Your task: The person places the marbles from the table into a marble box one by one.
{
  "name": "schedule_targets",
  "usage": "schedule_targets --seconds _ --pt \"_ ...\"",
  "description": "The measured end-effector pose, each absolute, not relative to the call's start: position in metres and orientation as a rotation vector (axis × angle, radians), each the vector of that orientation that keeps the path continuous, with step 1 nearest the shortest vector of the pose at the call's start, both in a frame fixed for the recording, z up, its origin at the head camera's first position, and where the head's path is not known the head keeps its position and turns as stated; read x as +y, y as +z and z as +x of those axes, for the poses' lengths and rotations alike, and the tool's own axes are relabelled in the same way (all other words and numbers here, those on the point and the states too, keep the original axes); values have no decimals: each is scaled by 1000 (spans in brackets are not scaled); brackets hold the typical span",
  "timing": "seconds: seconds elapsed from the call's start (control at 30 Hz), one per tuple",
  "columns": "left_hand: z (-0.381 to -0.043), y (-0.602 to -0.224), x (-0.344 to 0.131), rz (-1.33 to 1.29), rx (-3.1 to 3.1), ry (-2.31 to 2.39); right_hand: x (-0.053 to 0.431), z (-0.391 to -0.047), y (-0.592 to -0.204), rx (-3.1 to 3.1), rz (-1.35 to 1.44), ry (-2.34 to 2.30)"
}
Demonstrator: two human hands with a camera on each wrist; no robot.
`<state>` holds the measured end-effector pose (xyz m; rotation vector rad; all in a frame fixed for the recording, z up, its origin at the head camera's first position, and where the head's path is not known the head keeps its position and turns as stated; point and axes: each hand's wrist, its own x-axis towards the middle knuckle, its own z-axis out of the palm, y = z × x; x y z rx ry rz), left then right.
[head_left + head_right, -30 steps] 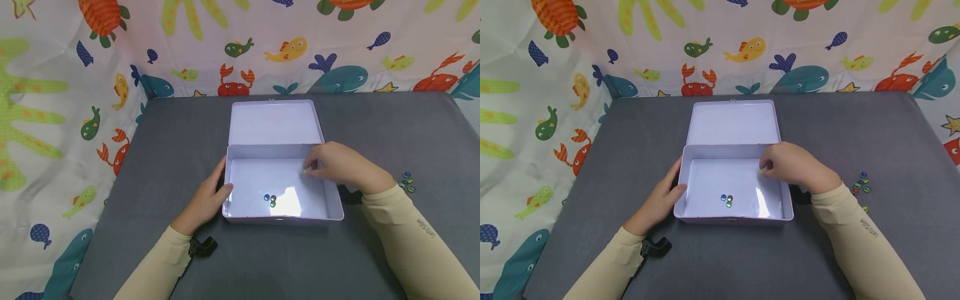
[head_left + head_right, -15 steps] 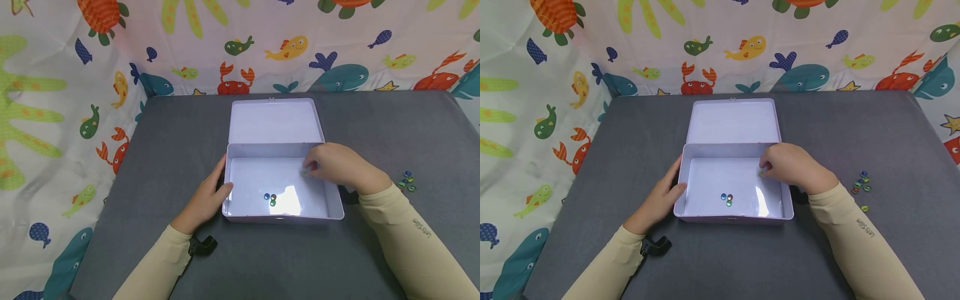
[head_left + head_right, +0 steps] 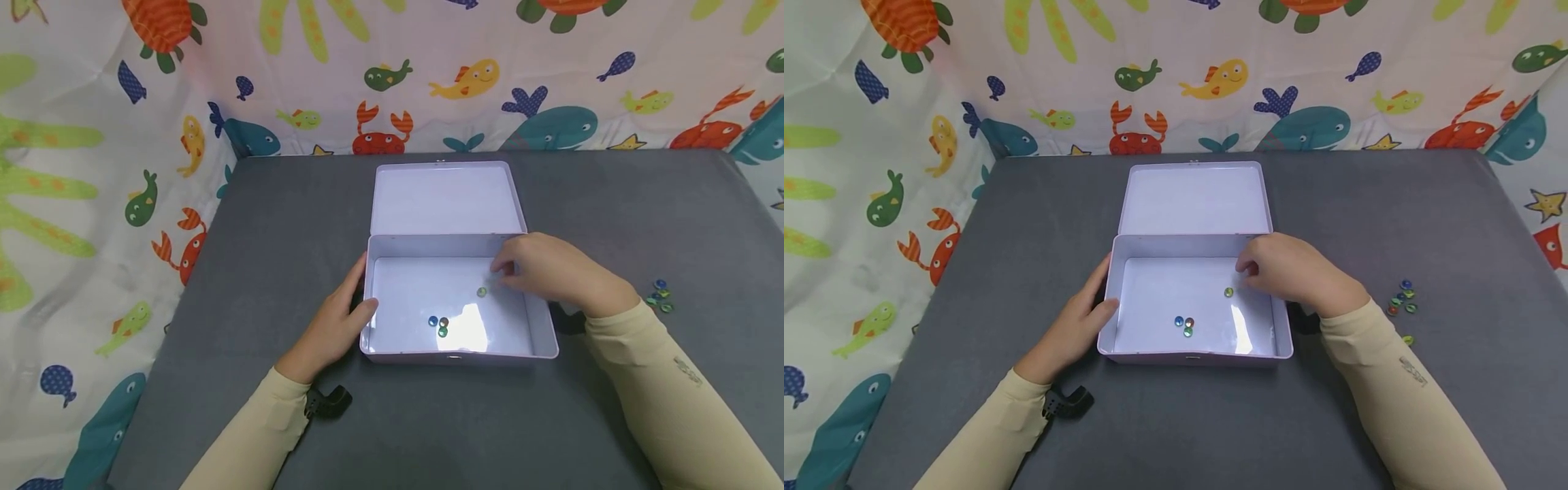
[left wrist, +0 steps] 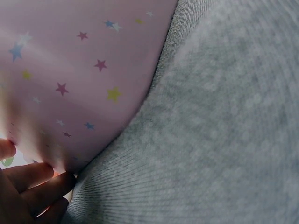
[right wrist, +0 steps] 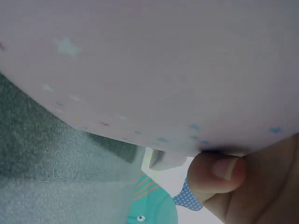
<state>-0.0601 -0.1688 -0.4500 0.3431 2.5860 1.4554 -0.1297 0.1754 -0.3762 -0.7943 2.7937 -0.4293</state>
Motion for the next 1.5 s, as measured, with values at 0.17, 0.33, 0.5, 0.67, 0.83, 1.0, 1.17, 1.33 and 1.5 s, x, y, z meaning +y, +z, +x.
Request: schedule_targets --seconds 0.17,0.33,0.5,0.67,0.83,1.0,1.17,1.33,1.5 --pt "-60 -450 -169 334 2589 1440 179 -129 -377 2796 -799 -530" --pt "-60 -450 -168 332 2583 1452 183 -128 -375 2822 -840 -588" --pt "-61 -450 -168 336 2583 1461 191 -128 -371 2886 -879 -651" --pt "-60 -450 -167 346 2593 1460 199 -128 -364 2952 -822 -680" --pt "-59 -448 -167 358 2596 1462 210 -127 -358 2978 -701 -682" --pt "-59 -448 -166 356 2591 1460 222 -128 -354 2963 -616 -661" --pt "-59 -448 -168 342 2593 1460 231 -130 -352 2970 -597 -624" --pt "-60 -448 -168 361 2592 1486 241 -131 -351 2983 -587 -609" --pt "-60 -449 -168 375 2599 1462 256 -127 -357 3013 -598 -598"
